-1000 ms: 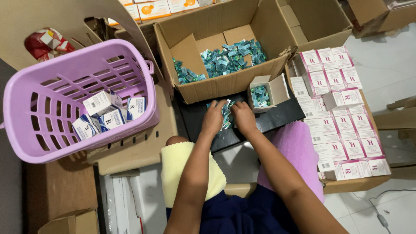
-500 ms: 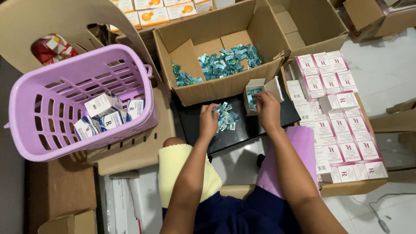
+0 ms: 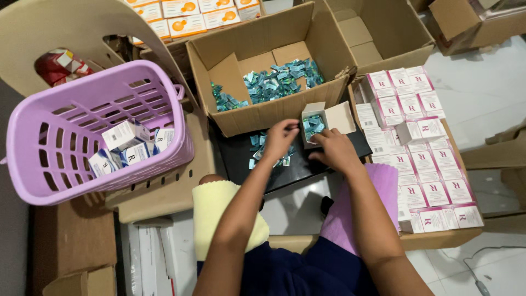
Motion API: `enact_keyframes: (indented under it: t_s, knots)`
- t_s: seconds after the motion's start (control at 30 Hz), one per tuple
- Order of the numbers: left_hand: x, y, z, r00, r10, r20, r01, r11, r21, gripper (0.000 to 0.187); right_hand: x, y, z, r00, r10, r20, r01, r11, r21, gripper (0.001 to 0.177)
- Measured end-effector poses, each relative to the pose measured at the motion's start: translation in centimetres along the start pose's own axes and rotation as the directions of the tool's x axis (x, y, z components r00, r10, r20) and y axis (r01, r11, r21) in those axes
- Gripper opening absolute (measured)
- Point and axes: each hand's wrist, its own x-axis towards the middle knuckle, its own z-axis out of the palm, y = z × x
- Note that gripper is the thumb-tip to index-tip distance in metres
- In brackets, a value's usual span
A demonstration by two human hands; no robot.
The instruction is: The person sits on the floor and packs small blue-wrapped items from a large cardboard box into smaller white boxes. They repeatedly pick up handfuls of the wrapped items, place them into the small boxes, and then move the filled boxes to a purple basket.
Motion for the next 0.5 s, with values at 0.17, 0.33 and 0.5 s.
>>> enact_keyframes:
  t_s: [0.17, 0.33, 0.5]
  knots:
    - [-4.0, -0.8, -6.2, 0.991, -0.113, -0.074, 0.127, 0.964, 0.233, 0.031, 0.0, 0.2, -1.1, 0.991, 0.042, -0.127, -0.069, 0.975, -0.213, 0.032]
    - [-7.5, 1.5, -6.2, 0.996, -0.077, -0.055, 0.092, 0.924, 0.372, 0.027, 0.7, -2.8, 2.0, 0.977, -0.080, -0.198, 0.076, 0.997, -0.026, 0.021]
    - [-8.0, 4.1, -3.9, 0.996, 0.015, 0.089, -0.070, 0.750, 0.658, 0.041, 1.9, -3.4, 8.9, 0.998, -0.053, 0.030, 0.052, 0.998, 0.028, 0.016]
